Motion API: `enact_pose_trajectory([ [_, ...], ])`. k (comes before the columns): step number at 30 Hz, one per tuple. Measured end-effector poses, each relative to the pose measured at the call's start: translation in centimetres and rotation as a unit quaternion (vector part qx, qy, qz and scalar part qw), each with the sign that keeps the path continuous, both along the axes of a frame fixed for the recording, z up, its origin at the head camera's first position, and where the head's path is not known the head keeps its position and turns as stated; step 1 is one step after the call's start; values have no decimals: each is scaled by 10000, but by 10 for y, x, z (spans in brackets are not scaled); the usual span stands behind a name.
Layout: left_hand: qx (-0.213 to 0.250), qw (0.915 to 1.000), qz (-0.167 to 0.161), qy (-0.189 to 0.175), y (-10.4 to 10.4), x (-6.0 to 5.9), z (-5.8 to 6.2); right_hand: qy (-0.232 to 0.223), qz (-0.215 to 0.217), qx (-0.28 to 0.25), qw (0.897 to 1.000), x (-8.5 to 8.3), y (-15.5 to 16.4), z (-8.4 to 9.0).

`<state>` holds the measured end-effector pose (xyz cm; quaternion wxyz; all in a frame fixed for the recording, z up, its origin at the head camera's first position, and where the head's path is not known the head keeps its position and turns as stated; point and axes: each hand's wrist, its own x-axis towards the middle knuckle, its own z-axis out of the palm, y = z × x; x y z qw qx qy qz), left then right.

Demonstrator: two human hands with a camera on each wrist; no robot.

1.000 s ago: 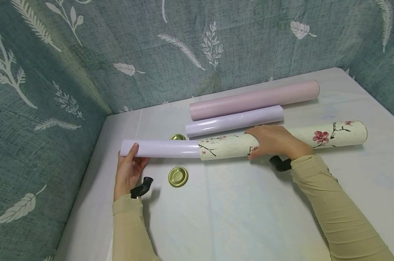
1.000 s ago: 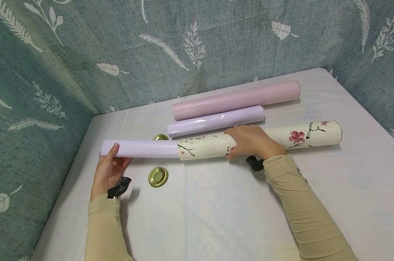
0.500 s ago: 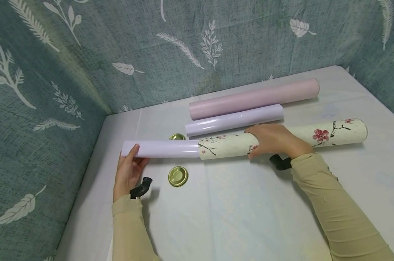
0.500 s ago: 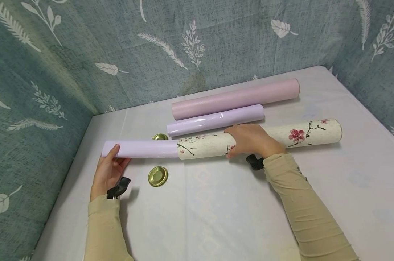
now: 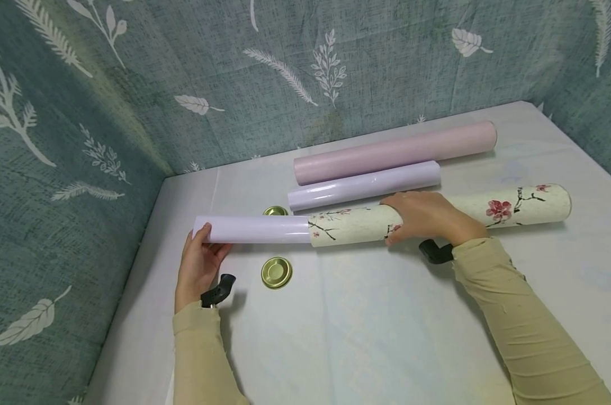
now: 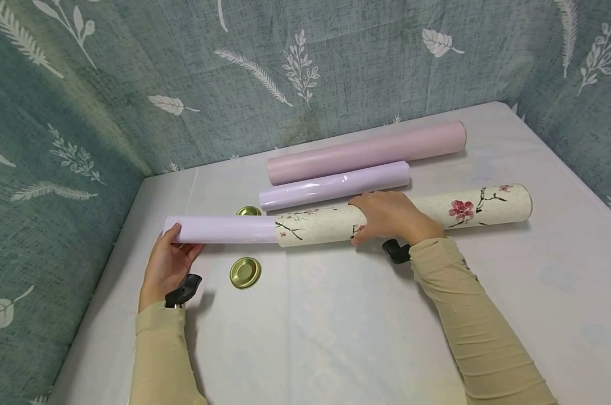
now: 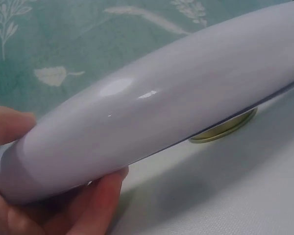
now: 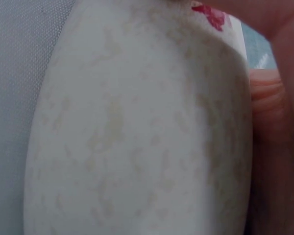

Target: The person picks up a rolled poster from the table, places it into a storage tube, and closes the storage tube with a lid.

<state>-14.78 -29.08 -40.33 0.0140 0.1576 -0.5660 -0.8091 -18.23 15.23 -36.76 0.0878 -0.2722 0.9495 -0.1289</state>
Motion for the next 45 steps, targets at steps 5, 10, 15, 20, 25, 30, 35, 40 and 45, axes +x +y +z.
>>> enact_pose_trajectory([
  [5, -106, 9999, -9, -71, 0, -2, -1, -4, -1, 19, 10000, 0, 0, 0],
  [10, -280, 9993, -45, -224, 0, -3, -2, -32, -21, 29, 10000, 0, 0, -1],
  [15, -517, 9982, -177, -232, 0, -5, -2, -6, -31, 29, 10000, 0, 0, -1],
  [20, -660, 9974, -247, -165, 0, -5, -3, 8, -41, 17, 10000, 0, 1, 0],
  [25, -736, 9966, -343, -117, 0, -5, -4, 13, -22, 18, 10000, 0, 1, 0],
  [30, -747, 9965, -367, -124, -1, -4, -5, -9, -10, 40, 10000, 0, 1, 0],
  [35, -617, 9973, -370, -125, -2, -3, -5, -10, -13, 46, 10000, 0, 0, 0],
  [40, -662, 9968, -418, -169, -2, -4, -5, 16, 6, 61, 10000, 0, 1, 0],
  [45, -880, 9941, -590, -211, -1, -5, -6, 47, 14, 77, 10000, 0, 1, -1],
])
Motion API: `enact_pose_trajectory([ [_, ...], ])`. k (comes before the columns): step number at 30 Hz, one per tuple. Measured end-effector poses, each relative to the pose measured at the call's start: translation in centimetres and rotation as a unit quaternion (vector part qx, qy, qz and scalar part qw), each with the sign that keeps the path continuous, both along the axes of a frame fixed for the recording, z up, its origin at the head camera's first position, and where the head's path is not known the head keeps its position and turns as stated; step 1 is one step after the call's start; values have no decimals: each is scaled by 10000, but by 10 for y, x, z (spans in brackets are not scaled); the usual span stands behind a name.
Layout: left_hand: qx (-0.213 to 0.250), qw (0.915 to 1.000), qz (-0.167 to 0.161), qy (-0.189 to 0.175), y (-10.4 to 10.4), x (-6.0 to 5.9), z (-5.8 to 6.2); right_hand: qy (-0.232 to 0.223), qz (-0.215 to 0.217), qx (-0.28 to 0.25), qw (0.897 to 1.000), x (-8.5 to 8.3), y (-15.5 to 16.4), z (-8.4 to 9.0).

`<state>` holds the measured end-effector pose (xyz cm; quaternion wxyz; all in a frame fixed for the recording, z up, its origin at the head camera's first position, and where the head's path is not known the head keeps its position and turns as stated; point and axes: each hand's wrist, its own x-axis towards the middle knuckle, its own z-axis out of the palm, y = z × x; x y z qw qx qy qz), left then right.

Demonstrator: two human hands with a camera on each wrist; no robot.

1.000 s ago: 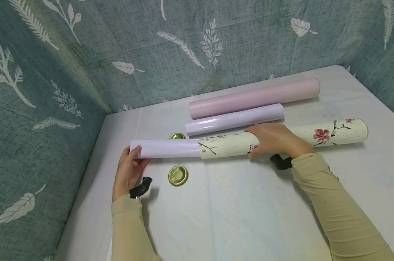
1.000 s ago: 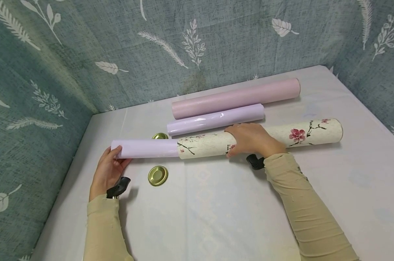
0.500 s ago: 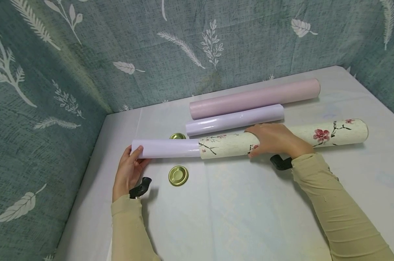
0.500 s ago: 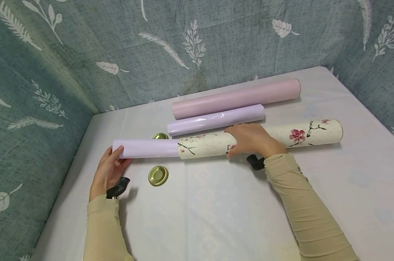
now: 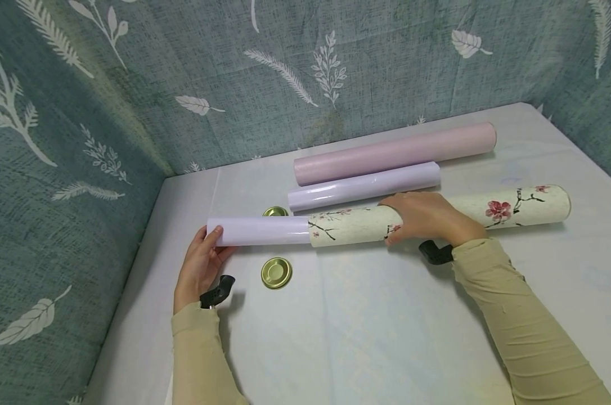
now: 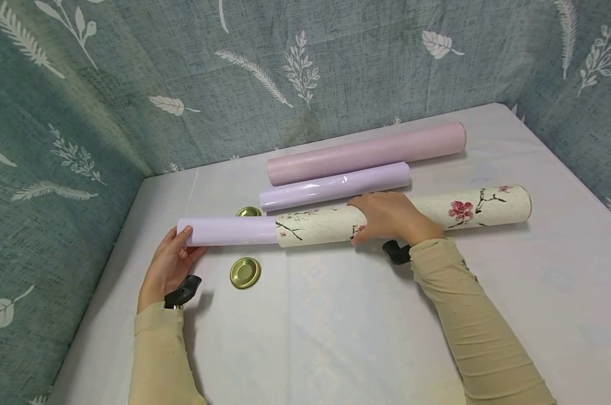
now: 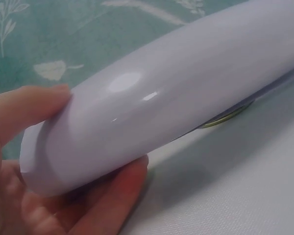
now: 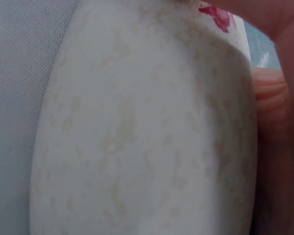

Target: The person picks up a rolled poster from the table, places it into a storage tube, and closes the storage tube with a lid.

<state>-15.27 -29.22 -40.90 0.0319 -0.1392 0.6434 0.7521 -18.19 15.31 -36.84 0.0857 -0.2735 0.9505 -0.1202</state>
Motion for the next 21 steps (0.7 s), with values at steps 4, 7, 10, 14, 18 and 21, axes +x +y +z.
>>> enact_pose_trajectory([
  [4, -55, 10000, -33, -19, 0, 0, 0, -23, -23, 22, 10000, 0, -1, 1],
  [7, -62, 10000, -32, -42, 0, -1, 1, -28, -35, 13, 10000, 0, -1, 1],
  [10, -119, 9999, -46, -51, 1, 0, 1, -18, -17, -10, 10000, 0, -1, 2],
  [14, -227, 9997, -96, -56, 2, 0, 1, -29, -15, -2, 10000, 0, -2, 2],
  [18, -486, 9985, -193, -164, 5, -1, 2, -52, -33, 34, 10000, 0, -2, 2],
  [21, -665, 9971, -253, -273, 6, -1, 3, -41, -37, 64, 10000, 0, -2, 2],
])
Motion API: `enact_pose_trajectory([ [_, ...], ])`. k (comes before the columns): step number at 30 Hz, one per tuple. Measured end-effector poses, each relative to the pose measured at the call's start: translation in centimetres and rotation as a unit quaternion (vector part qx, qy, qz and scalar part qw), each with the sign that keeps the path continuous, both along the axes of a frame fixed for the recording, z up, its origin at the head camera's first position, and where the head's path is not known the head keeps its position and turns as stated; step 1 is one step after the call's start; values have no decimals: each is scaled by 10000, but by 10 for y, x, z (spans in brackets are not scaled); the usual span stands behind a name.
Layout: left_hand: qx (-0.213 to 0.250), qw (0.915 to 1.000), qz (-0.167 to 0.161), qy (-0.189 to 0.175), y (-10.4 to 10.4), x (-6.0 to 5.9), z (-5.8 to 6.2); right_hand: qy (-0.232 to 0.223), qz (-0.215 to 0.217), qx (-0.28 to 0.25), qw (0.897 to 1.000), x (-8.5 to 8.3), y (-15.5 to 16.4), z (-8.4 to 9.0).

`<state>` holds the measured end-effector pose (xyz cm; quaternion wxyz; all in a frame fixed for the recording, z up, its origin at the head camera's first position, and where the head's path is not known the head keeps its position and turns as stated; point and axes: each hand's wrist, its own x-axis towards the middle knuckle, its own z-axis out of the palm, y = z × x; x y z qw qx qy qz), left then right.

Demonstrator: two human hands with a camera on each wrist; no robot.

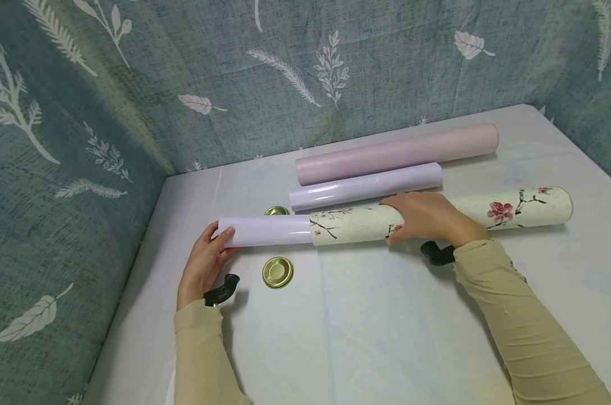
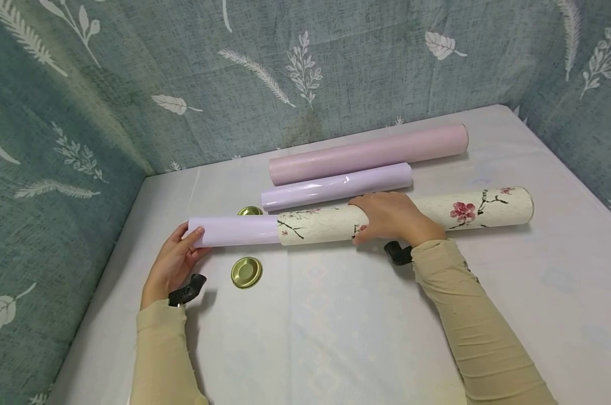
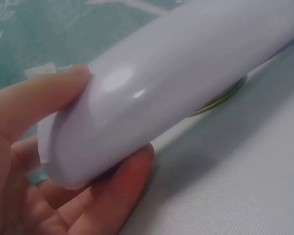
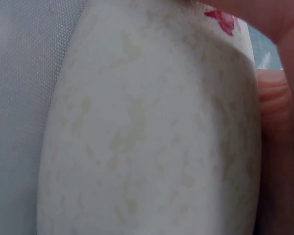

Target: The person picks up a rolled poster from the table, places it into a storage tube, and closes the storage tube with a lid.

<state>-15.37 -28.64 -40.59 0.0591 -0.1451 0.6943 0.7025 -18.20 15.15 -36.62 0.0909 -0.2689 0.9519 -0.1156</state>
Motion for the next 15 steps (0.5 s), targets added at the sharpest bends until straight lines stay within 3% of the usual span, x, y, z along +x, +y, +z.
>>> enact_pose_trajectory([
  [15, -351, 9990, -150, -227, 2, 1, 4, 53, 9, 47, 10000, 1, -1, 0],
])
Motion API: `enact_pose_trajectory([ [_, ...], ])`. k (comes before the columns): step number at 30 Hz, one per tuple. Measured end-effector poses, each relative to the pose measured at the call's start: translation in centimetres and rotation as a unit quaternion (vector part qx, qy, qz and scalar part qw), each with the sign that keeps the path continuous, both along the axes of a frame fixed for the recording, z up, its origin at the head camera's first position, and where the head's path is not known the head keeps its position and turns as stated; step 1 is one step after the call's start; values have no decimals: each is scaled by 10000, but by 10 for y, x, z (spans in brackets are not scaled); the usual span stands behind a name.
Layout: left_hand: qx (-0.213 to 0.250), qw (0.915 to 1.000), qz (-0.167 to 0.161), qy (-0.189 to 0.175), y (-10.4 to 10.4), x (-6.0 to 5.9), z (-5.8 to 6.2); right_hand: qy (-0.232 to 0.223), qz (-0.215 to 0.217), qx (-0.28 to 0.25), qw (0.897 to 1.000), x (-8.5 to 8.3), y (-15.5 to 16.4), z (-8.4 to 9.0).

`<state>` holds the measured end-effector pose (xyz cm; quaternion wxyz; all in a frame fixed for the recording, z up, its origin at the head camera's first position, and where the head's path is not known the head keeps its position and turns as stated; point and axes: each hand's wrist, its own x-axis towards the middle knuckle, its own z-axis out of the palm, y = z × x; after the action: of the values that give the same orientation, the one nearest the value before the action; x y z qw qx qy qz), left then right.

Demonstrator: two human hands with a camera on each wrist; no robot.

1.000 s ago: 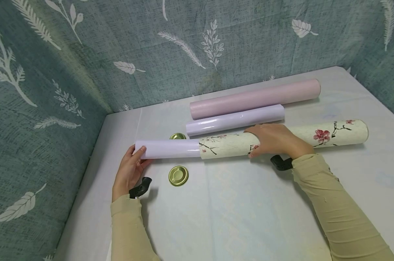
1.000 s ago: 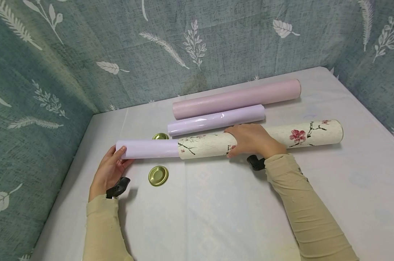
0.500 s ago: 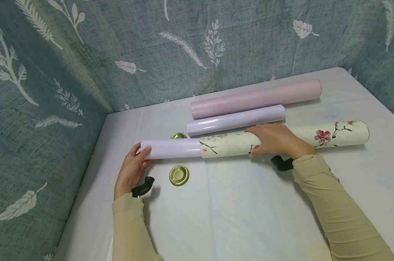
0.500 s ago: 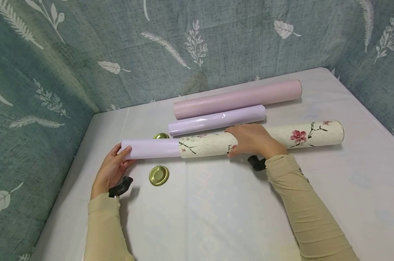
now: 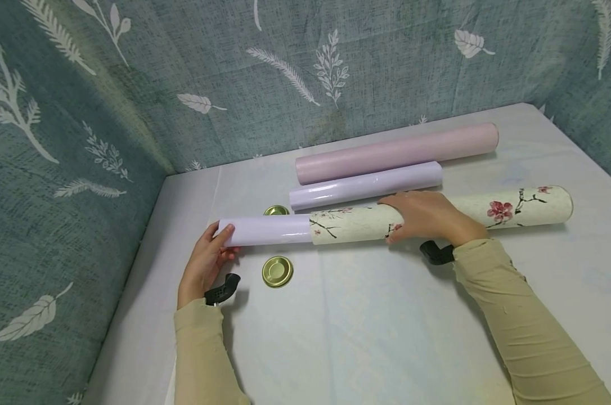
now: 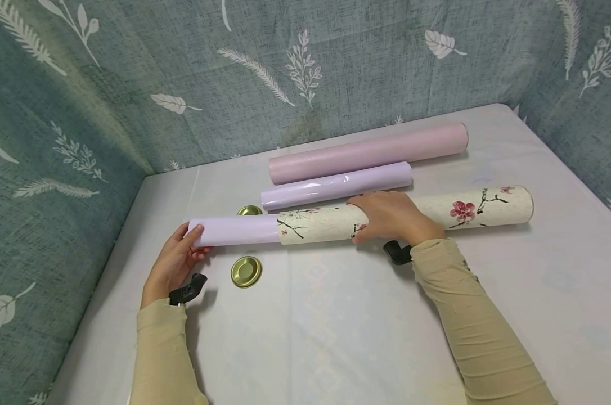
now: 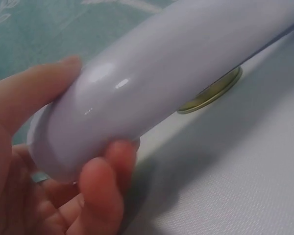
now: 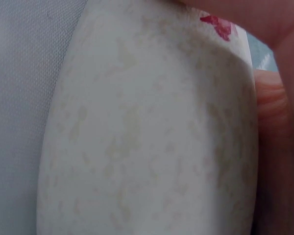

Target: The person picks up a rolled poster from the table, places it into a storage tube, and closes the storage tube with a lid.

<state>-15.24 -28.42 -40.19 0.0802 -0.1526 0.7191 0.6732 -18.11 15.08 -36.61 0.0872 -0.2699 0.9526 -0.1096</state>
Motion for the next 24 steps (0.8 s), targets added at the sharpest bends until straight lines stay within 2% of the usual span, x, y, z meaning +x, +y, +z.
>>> enact_pose_trajectory([
  [6, -82, 9999, -88, 66, 1, 1, 2, 16, 18, -6, 10000, 0, 1, 0],
  [11, -70, 9999, -135, -42, 1, 1, 2, 21, -16, -39, 10000, -1, 1, -1],
  [20, -146, 9990, -412, 95, 0, 3, 1, 44, 31, -78, 10000, -1, 1, -3],
  [24, -162, 9987, -478, 47, 1, 4, 3, 41, 31, -53, 10000, -2, 1, -3],
])
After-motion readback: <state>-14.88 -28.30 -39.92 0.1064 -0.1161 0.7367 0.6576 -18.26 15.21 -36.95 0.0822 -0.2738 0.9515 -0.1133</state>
